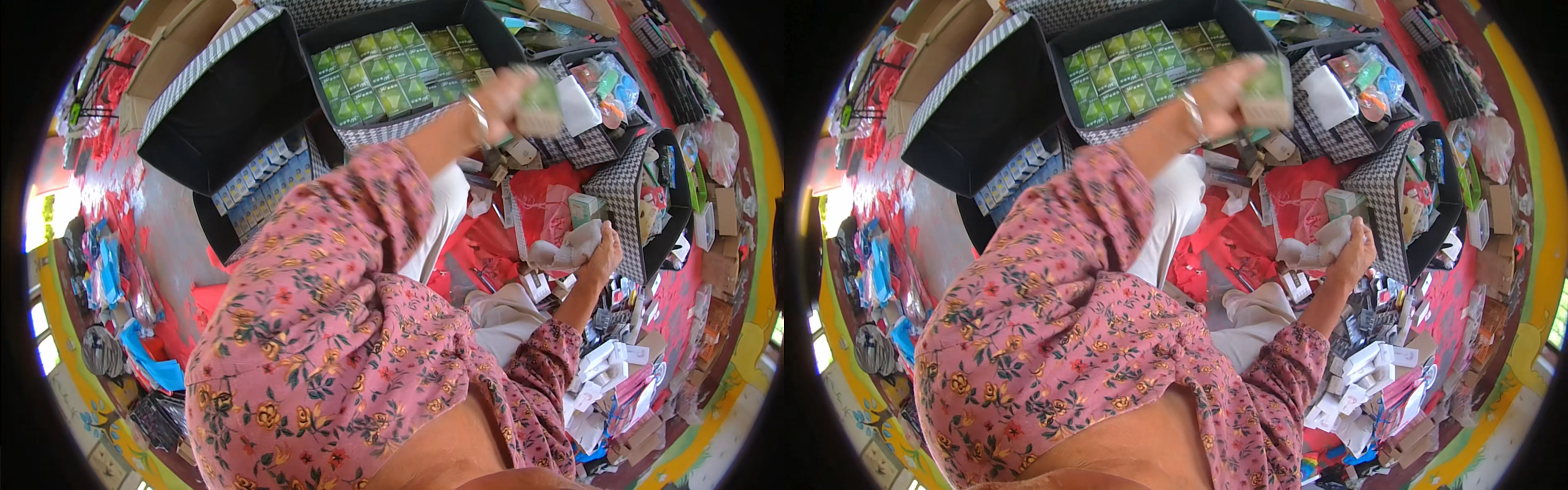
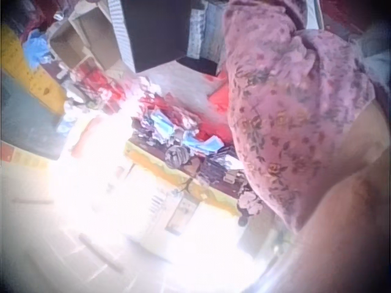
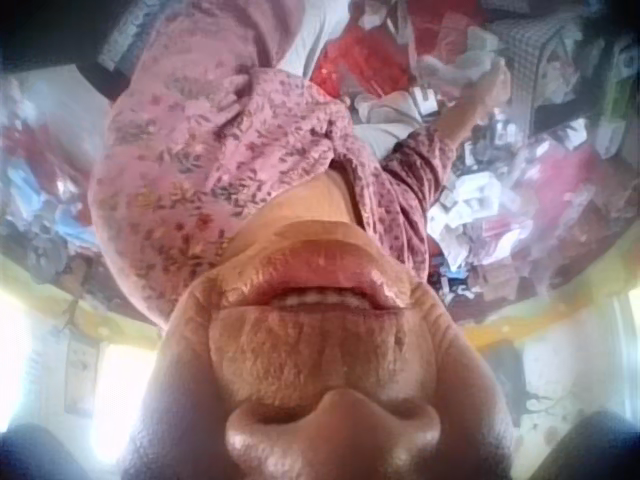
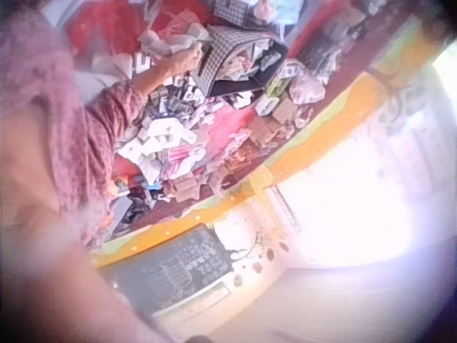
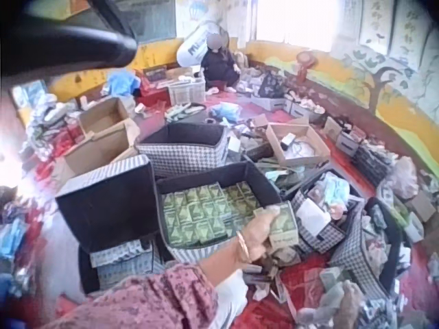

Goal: The person wipes small boxes with a cloth and places them into larger storage bins while sitting on a floor surrounded by various product containers and packaging materials.

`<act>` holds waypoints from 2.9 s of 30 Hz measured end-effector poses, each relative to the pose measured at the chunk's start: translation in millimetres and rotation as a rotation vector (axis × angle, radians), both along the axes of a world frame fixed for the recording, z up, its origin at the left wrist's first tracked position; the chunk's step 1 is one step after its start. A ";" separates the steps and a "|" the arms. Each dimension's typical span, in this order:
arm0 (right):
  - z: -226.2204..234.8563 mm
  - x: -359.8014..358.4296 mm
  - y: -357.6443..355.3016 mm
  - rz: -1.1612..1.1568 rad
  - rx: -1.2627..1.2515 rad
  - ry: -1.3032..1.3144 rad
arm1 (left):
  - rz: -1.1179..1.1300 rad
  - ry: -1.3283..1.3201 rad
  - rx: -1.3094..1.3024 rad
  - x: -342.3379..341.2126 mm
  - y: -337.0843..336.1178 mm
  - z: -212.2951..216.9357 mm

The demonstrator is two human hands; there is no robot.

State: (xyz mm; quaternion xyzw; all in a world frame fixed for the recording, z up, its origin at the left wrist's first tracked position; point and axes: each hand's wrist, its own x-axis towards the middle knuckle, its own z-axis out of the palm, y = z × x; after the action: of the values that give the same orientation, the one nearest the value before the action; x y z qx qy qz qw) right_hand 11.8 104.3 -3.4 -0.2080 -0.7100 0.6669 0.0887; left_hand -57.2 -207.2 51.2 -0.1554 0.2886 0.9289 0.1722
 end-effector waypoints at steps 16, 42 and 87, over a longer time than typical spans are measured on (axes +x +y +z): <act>3.8 7.5 -18.3 0.093 0.162 -0.010 | 0.024 0.037 -1.614 -48.6 -139.2 -127.5; 10.2 8.9 -16.9 0.065 0.189 -0.035 | -0.462 -0.057 -1.955 -88.3 -118.9 -170.8; -27.6 26.1 110.0 0.125 0.935 -0.400 | -0.615 1.252 -0.999 79.1 117.0 5.2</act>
State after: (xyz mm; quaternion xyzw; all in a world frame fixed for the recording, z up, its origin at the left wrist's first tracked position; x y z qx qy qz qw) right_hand 37.9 214.3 -31.0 -0.2267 -0.9466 0.2291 -0.0056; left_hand 21.9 -90.2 56.4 0.4136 0.7351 0.5196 0.1366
